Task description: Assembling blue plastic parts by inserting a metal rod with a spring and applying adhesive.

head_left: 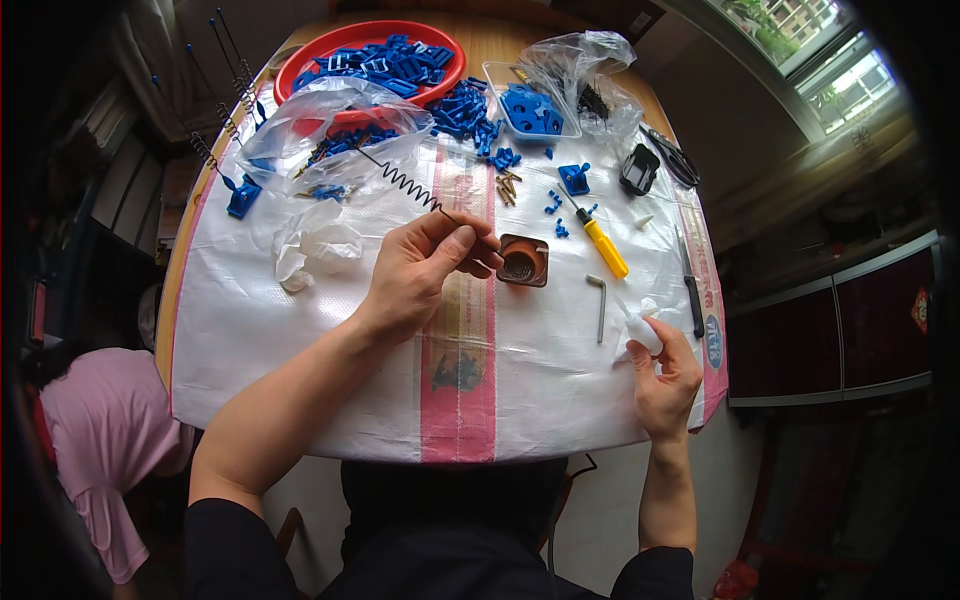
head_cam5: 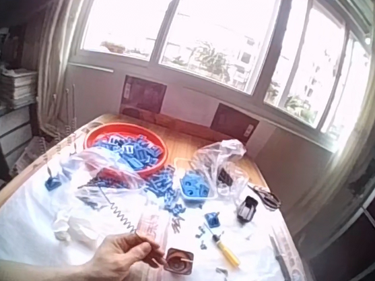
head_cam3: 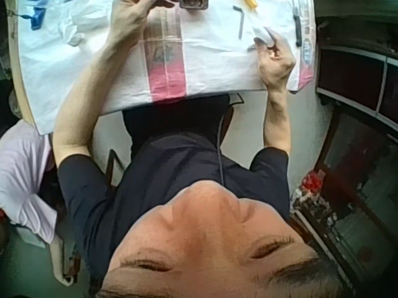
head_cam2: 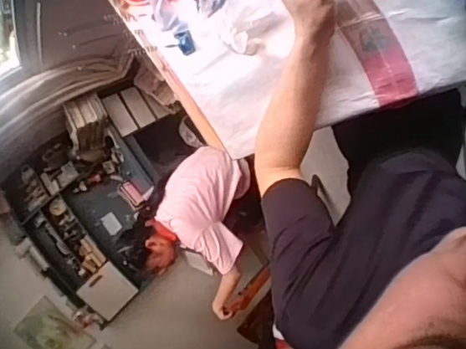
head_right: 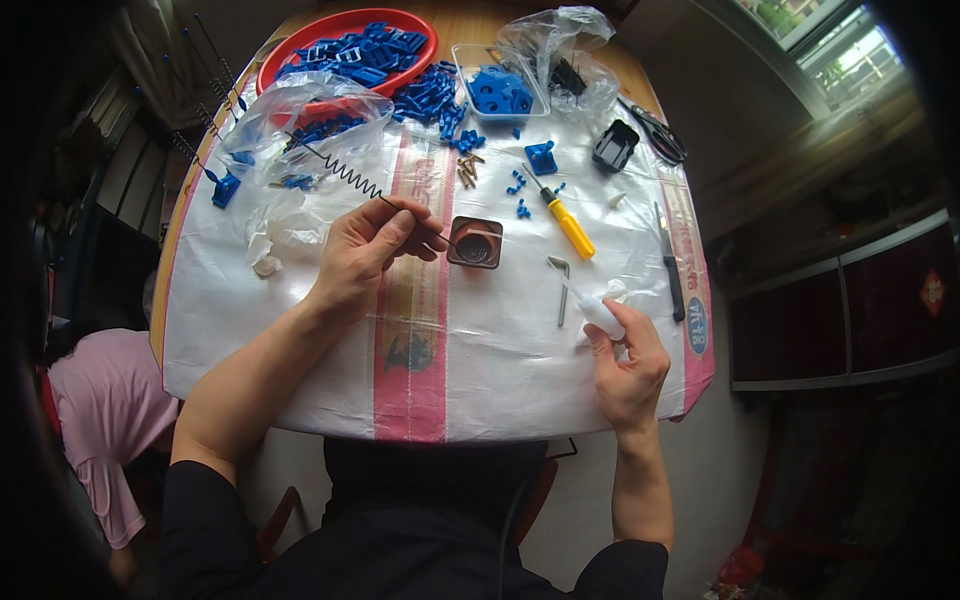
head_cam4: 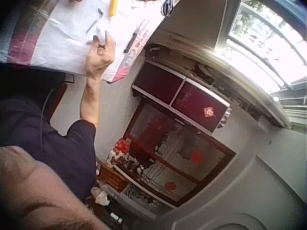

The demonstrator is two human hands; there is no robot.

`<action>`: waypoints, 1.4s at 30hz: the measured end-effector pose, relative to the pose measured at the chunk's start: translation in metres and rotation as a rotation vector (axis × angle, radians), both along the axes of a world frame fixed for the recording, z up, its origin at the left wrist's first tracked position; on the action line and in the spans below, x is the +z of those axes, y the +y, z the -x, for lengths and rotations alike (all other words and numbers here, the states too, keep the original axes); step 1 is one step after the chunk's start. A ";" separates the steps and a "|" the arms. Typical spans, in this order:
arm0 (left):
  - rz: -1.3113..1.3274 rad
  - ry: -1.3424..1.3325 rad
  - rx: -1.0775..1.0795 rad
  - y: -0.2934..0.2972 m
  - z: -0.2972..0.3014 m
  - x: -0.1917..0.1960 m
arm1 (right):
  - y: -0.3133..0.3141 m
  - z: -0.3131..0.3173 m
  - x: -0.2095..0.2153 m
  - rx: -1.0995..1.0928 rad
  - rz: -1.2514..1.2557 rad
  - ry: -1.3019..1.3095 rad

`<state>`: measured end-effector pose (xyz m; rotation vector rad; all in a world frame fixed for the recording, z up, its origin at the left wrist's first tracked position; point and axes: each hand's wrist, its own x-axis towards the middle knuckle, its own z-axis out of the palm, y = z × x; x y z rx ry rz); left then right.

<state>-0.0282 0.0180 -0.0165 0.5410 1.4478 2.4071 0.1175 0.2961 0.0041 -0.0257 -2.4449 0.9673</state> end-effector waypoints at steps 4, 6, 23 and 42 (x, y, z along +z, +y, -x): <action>0.048 0.019 0.030 -0.003 0.003 -0.001 | 0.004 -0.010 -0.010 -0.031 0.099 -0.012; 0.052 0.009 0.030 -0.003 0.003 -0.001 | 0.005 -0.012 -0.012 -0.016 0.069 0.027; 0.025 0.064 0.073 -0.005 -0.002 0.027 | 0.014 -0.005 -0.003 0.025 -0.039 0.128; 0.031 -0.008 0.116 0.023 0.004 -0.005 | 0.026 -0.002 -0.005 -0.002 -0.101 0.207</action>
